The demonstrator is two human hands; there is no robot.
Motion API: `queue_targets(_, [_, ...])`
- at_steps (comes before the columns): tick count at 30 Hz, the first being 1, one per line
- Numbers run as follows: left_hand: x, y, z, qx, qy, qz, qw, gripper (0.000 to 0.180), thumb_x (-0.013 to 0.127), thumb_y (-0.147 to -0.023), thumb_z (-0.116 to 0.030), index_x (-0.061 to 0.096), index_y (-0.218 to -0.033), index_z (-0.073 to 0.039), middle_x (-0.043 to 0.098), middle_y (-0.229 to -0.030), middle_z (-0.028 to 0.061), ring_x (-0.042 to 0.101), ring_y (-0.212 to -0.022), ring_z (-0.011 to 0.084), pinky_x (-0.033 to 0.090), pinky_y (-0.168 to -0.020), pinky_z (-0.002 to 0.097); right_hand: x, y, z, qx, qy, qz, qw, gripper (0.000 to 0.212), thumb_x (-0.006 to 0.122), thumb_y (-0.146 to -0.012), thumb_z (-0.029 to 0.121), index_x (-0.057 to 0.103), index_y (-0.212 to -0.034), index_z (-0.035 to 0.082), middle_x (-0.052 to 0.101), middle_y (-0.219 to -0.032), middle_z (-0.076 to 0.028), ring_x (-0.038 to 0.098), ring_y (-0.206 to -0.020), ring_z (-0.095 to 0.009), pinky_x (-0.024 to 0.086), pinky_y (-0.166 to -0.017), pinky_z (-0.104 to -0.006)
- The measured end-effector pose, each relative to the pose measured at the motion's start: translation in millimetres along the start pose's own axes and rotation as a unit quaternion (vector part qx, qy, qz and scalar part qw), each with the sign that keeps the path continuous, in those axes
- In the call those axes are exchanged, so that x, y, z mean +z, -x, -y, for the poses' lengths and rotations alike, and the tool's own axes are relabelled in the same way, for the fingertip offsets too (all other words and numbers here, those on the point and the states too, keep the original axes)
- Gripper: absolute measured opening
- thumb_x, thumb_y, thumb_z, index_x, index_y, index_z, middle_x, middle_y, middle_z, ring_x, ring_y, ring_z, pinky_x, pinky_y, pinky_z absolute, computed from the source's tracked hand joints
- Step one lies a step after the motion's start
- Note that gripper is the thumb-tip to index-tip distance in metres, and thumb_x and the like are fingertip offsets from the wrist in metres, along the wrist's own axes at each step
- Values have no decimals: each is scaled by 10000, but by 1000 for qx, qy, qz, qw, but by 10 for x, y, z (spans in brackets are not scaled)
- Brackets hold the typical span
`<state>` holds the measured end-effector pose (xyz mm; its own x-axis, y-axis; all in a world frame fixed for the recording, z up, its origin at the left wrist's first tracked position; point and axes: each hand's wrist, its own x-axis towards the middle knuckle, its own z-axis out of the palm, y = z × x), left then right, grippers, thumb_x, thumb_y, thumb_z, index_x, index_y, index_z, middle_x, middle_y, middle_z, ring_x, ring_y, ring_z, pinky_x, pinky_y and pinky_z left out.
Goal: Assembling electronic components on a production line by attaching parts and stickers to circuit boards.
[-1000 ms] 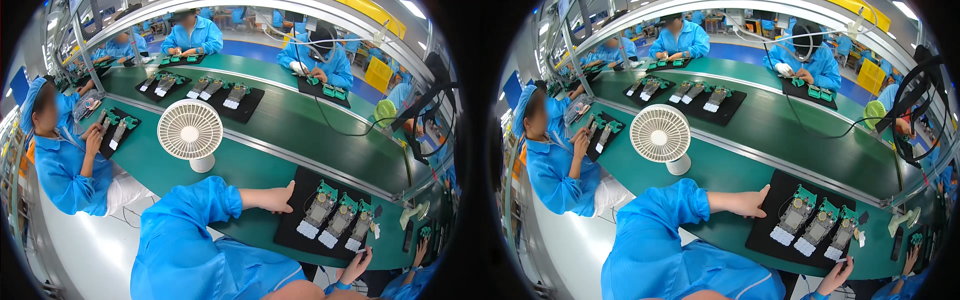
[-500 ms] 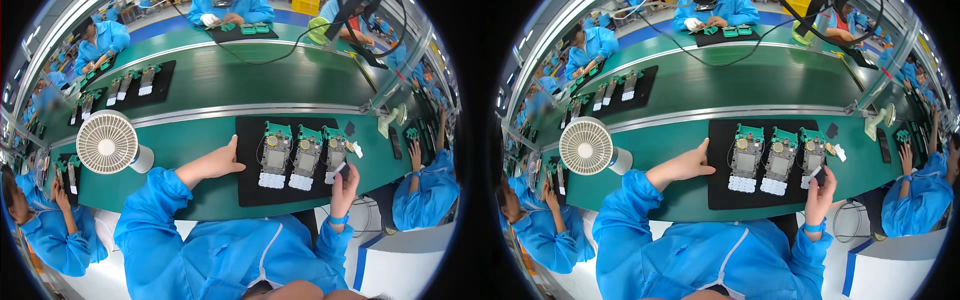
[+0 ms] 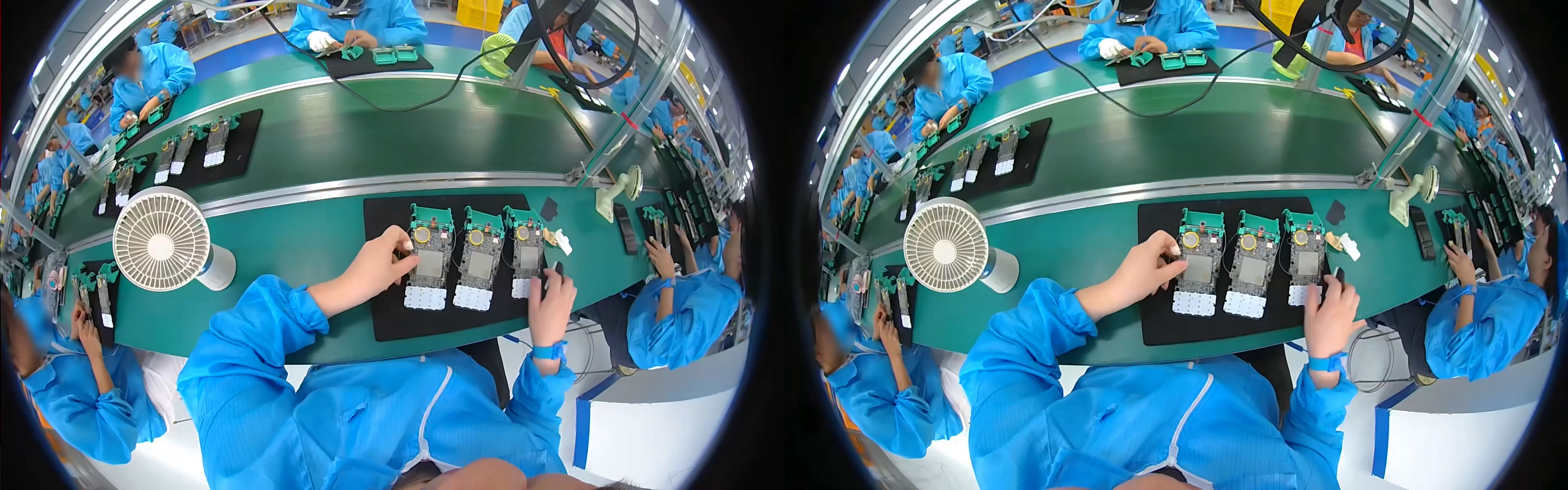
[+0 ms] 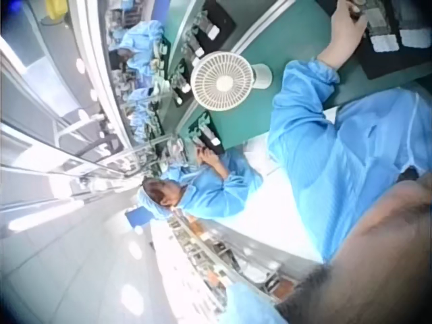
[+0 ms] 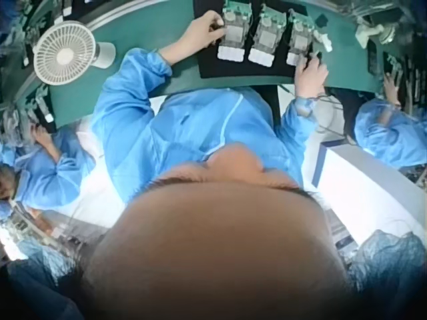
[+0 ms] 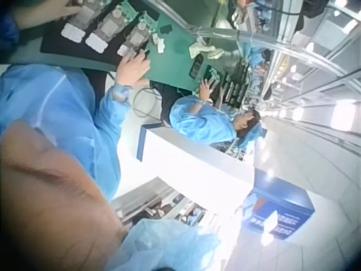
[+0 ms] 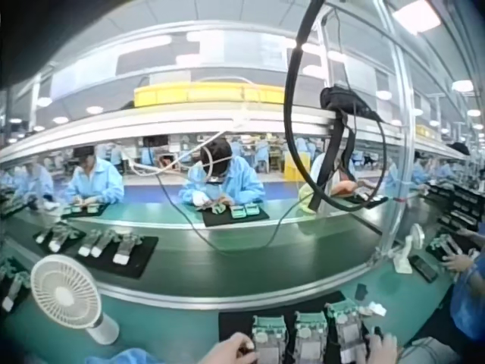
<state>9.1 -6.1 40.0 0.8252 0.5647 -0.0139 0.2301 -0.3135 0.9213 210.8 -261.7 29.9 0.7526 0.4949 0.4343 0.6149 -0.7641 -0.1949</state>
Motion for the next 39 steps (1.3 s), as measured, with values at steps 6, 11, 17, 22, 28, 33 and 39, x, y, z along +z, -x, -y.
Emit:
queue_targets(6, [-12, -54, 180, -59, 132, 74, 987, 205, 647, -911, -68, 445, -945, -67, 519, -729, 16, 477, -515, 74, 348, -435, 238, 5, 271, 565, -137, -81, -15, 987, 665, 805, -726, 377, 547, -1224, 21, 507, -1142, -213, 487, -1043, -399, 416, -911, -473])
queue_targets(11, [28, -32, 220, -55, 132, 50, 988, 201, 647, -910, -56, 450, -945, -67, 525, -732, 16, 466, -521, 65, 347, -440, 234, 76, 404, 867, -144, -105, 7, 984, 861, 800, -724, 379, 417, -1388, -13, 456, -1249, -243, 481, -1065, -410, 429, -917, -474])
queue_targets(17, [17, -78, 212, -47, 133, 65, 988, 185, 645, -914, -68, 463, -949, -69, 549, -731, 17, 472, -520, 65, 351, -436, 232, 149, 311, 881, -157, -168, 36, 973, 873, 762, -731, 166, 307, -1449, -38, 375, -1346, -296, 434, -1175, -456, 393, -1005, -477])
queue_targets(22, [5, -61, 201, -89, 138, 78, 983, 192, 673, -888, -92, 488, -922, -54, 591, -747, 34, 518, -519, 88, 394, -449, 239, 137, 190, 687, -194, -206, 75, 956, 952, 814, -704, 227, 297, -1470, -4, 390, -1339, -283, 427, -1196, -455, 399, -1007, -464])
queue_targets(28, [-8, -123, 172, -92, 147, 97, 980, 203, 689, -878, -85, 492, -894, -40, 621, -762, 42, 544, -573, 84, 406, -455, 230, 125, -38, 178, -61, -72, -42, 995, 869, 795, -741, 268, 357, -1427, -35, 409, -1344, -278, 426, -1202, -450, 379, -1010, -494])
queue_targets(33, [-79, -74, 162, -91, 128, 54, 986, 183, 695, -868, -79, 514, -871, -49, 644, -765, 56, 547, -579, 85, 420, -466, 232, 242, -173, 183, -64, -201, -20, 977, 848, 764, -727, 106, 338, -1454, 16, 380, -1388, -279, 442, -1237, -477, 437, -1004, -455])
queue_targets(39, [-36, -90, 144, -66, 124, 76, 987, 201, 721, -836, -98, 533, -879, -39, 599, -737, 30, 503, -536, 82, 399, -463, 250, 283, -284, 71, -100, -106, -10, 989, 852, 741, -789, 113, 276, -1496, 18, 365, -1421, -300, 408, -1276, -477, 363, -1070, -460])
